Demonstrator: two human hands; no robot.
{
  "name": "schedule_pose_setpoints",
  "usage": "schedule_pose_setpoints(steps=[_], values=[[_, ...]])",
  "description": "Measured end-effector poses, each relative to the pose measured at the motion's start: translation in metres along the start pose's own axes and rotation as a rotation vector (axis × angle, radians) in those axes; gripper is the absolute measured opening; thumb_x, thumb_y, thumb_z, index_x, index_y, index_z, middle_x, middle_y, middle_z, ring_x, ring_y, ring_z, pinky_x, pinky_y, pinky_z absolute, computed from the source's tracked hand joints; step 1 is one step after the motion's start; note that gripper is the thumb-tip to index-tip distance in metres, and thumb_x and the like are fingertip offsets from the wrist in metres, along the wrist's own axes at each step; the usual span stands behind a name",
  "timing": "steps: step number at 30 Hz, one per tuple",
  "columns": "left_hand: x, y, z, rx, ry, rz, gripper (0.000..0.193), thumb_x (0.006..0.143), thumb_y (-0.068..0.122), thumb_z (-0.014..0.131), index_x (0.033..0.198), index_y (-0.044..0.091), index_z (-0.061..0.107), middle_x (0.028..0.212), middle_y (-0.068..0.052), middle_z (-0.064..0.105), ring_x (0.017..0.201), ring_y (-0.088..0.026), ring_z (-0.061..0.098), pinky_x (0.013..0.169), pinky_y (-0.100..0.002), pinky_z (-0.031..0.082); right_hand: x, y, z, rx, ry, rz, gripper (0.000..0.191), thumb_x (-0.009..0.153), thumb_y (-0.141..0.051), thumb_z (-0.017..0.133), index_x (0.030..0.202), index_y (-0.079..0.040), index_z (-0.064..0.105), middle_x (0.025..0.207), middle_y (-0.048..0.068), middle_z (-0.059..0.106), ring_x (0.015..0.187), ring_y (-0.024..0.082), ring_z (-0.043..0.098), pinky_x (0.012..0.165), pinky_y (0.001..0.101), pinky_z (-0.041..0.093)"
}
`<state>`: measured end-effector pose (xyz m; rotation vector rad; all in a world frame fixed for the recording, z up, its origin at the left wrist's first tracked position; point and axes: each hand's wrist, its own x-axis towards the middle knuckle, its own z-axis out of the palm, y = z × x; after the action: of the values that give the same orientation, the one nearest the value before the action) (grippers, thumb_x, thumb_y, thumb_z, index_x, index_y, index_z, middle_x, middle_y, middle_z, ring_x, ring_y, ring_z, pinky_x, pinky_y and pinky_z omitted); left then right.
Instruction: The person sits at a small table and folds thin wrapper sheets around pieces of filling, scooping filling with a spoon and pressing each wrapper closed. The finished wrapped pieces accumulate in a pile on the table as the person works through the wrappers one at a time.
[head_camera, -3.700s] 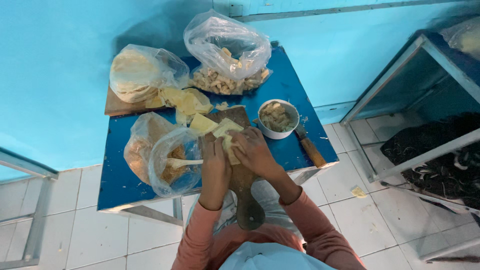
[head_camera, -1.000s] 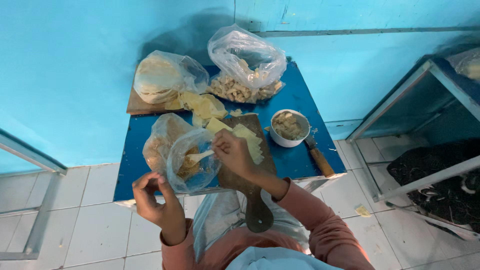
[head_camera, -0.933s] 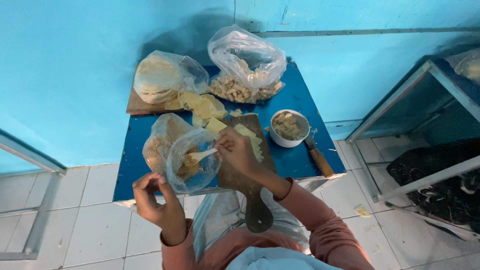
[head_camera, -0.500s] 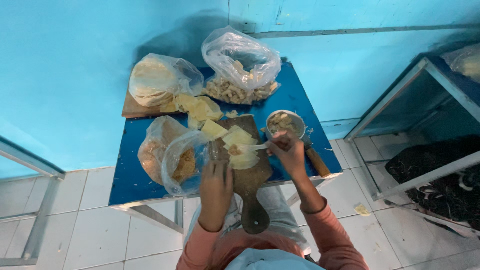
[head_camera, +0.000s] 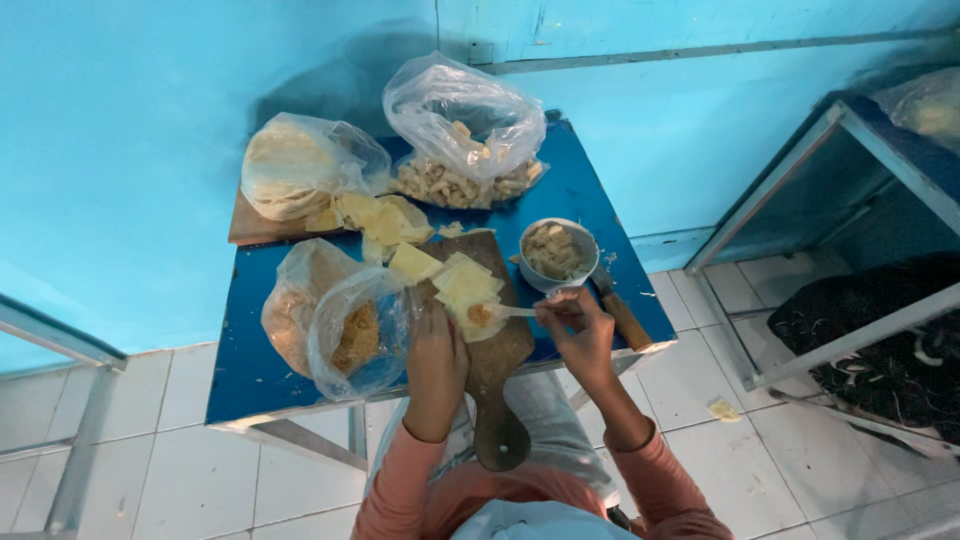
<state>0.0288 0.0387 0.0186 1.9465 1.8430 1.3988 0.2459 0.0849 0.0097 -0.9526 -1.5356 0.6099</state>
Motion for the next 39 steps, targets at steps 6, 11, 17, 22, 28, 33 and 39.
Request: schedule_pose_setpoints(steps=[6, 11, 17, 22, 28, 33, 39], values=[[0.006, -0.009, 0.006, -0.252, 0.085, -0.046, 0.014, 0.089, 0.001, 0.065, 0.101, 0.000, 0.059, 0.087, -0.022, 0.062, 0.076, -0.040, 0.065, 0.066, -0.046, 0.051, -0.006, -0.001, 0.001, -0.091, 0.027, -0.103, 0.022, 0.091, 0.006, 0.074, 0.106, 0.001, 0.059, 0.100, 0.013, 0.078, 0.097, 0.019, 0.078, 0.081, 0.0305, 0.066], [0.007, -0.012, 0.009, -0.315, 0.111, -0.059, 0.015, 0.088, -0.003, 0.065, 0.102, 0.000, 0.059, 0.080, -0.016, 0.062, 0.065, -0.029, 0.065, 0.059, -0.038, 0.052, -0.008, 0.002, 0.002, -0.061, 0.046, -0.091, 0.019, 0.091, 0.006, 0.074, 0.103, 0.001, 0.060, 0.098, 0.014, 0.078, 0.096, 0.019, 0.078, 0.082, 0.0310, 0.066], [0.007, -0.014, 0.010, -0.322, 0.110, -0.046, 0.014, 0.088, -0.004, 0.066, 0.098, 0.001, 0.059, 0.079, -0.014, 0.062, 0.063, -0.024, 0.064, 0.057, -0.035, 0.051, -0.010, 0.004, 0.002, -0.065, 0.037, -0.123, 0.020, 0.091, 0.006, 0.073, 0.106, 0.002, 0.060, 0.100, 0.015, 0.077, 0.097, 0.020, 0.078, 0.080, 0.0311, 0.066], [0.007, -0.010, 0.006, -0.343, 0.079, -0.064, 0.013, 0.088, -0.003, 0.068, 0.097, 0.001, 0.059, 0.078, -0.014, 0.062, 0.062, -0.023, 0.065, 0.056, -0.035, 0.051, -0.007, 0.015, 0.001, 0.046, 0.040, -0.010, 0.023, 0.092, 0.007, 0.072, 0.109, 0.000, 0.057, 0.097, 0.013, 0.076, 0.090, 0.018, 0.077, 0.077, 0.0304, 0.065], [0.006, -0.004, 0.002, -0.348, 0.036, -0.098, 0.010, 0.092, 0.002, 0.068, 0.098, 0.001, 0.060, 0.077, -0.015, 0.064, 0.064, -0.026, 0.067, 0.058, -0.036, 0.052, 0.002, 0.026, -0.005, 0.213, 0.043, 0.033, 0.025, 0.093, 0.008, 0.071, 0.110, -0.002, 0.055, 0.098, 0.013, 0.075, 0.086, 0.016, 0.074, 0.074, 0.0297, 0.063], [-0.004, 0.002, -0.002, -0.346, 0.070, 0.039, 0.009, 0.094, -0.003, 0.060, 0.102, 0.000, 0.061, 0.092, -0.021, 0.066, 0.082, -0.038, 0.068, 0.069, -0.043, 0.052, 0.020, 0.017, 0.017, 0.378, 0.035, 0.164, 0.027, 0.090, 0.010, 0.071, 0.110, -0.002, 0.057, 0.097, 0.014, 0.075, 0.083, 0.018, 0.075, 0.073, 0.0310, 0.063], [-0.012, 0.001, -0.004, -0.333, 0.039, 0.117, 0.016, 0.091, -0.007, 0.055, 0.103, -0.001, 0.063, 0.098, -0.023, 0.065, 0.095, -0.043, 0.064, 0.081, -0.047, 0.051, 0.038, -0.020, 0.089, 0.482, -0.262, 0.039, 0.031, 0.096, 0.007, 0.069, 0.124, -0.001, 0.058, 0.107, 0.014, 0.074, 0.095, 0.019, 0.075, 0.080, 0.0318, 0.065]])
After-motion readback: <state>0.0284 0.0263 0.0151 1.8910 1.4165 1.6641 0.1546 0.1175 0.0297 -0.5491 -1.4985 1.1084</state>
